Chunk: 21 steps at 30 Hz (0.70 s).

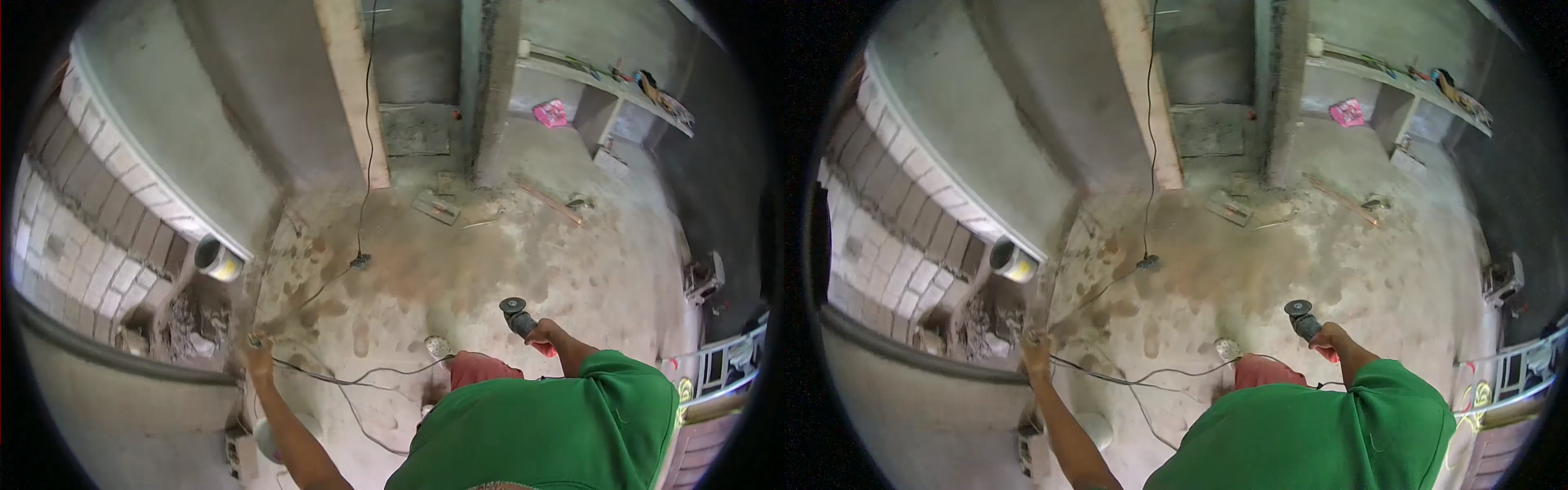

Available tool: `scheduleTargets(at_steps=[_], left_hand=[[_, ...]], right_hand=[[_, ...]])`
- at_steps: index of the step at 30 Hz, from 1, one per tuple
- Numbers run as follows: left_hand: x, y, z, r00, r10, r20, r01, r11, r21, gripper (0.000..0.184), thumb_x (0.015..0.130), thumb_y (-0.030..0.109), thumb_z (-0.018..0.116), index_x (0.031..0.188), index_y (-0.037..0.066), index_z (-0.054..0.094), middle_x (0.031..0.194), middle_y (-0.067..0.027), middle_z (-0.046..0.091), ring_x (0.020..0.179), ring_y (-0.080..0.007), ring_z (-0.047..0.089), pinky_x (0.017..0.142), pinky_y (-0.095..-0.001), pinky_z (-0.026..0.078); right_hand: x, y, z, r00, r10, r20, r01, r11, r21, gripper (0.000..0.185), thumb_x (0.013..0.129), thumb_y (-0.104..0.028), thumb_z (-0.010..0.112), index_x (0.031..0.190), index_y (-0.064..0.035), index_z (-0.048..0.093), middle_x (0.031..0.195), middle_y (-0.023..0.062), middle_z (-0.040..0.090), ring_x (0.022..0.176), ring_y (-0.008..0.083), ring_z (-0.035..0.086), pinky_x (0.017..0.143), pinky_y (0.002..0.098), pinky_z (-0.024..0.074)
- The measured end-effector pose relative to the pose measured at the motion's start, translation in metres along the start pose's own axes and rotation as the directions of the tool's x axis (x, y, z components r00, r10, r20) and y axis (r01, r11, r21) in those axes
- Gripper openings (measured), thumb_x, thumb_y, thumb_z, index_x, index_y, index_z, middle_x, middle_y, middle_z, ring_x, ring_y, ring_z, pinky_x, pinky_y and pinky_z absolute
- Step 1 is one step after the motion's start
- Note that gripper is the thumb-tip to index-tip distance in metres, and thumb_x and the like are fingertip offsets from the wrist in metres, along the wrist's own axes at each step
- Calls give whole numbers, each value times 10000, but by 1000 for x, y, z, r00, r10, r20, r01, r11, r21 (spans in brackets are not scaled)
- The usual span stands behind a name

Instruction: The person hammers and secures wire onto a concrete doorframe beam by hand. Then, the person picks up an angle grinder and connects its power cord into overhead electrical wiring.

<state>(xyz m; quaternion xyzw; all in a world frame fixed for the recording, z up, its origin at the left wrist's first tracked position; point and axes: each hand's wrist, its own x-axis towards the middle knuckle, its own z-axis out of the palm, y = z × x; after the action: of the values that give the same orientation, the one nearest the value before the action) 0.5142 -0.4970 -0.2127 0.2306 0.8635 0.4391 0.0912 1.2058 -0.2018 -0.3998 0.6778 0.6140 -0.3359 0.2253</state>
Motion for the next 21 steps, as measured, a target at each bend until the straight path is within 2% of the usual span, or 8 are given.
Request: scheduleTargets(at_steps=[3,7,9,11,13,15,18,21], left_hand=[[7,-12,91,998,-65,16,67,982,-175,180,792,43,699,935,27,591,893,-55,592,752,-196,572,732,-326,489],[37,-1,196,992,-84,92,87,996,-28,229,789,28,710,980,33,583,936,-45,583,804,-186,578,743,-311,484],[39,18,255,959,-97,266,229,819,-527,271,757,-8,696,997,53,585,942,-30,573,833,-161,568,738,-294,477],[75,-29,327,972,-102,210,177,909,-378,270,730,-27,693,966,60,594,920,-23,569,801,-141,559,716,-279,470],[80,-6,374,977,-77,199,141,934,-329,268,729,-30,683,964,73,607,895,-19,572,757,-132,546,707,-286,469],[94,-4,419,979,-90,181,108,990,-90,276,738,-27,678,990,66,617,876,-14,567,754,-128,536,706,-285,465],[108,19,469,931,-234,280,317,897,-308,299,732,-34,669,1012,64,627,870,-13,573,758,-136,541,704,-286,463],[126,32,505,893,-357,274,427,865,-264,287,748,-7,701,1016,63,629,905,-25,590,806,-157,555,741,-295,461]], right_hand=[[14,19,-9,998,65,23,-67,993,93,404,635,-325,849,864,-13,731,820,131,711,711,234,673,655,376,548],[29,21,-35,986,120,117,-144,964,222,287,701,-210,829,828,16,707,778,96,685,659,168,636,555,359,518],[48,28,-52,966,179,186,-226,934,277,581,569,-438,866,888,29,733,898,190,717,837,272,704,743,378,554],[75,34,-53,963,193,188,-237,938,251,585,569,-437,867,892,31,731,903,192,718,837,276,704,747,380,553],[103,42,-53,962,201,184,-240,945,220,589,569,-436,868,897,34,730,907,193,718,837,280,703,751,382,553],[133,54,-49,970,190,154,-213,964,156,601,562,-428,874,906,42,727,921,191,720,834,289,704,762,382,549],[144,60,-68,977,155,144,-188,948,255,621,571,-395,871,946,72,707,945,212,712,843,297,698,768,380,545],[152,54,-93,985,156,72,-171,926,336,659,566,-408,853,972,85,688,964,245,700,877,330,694,785,392,546]])
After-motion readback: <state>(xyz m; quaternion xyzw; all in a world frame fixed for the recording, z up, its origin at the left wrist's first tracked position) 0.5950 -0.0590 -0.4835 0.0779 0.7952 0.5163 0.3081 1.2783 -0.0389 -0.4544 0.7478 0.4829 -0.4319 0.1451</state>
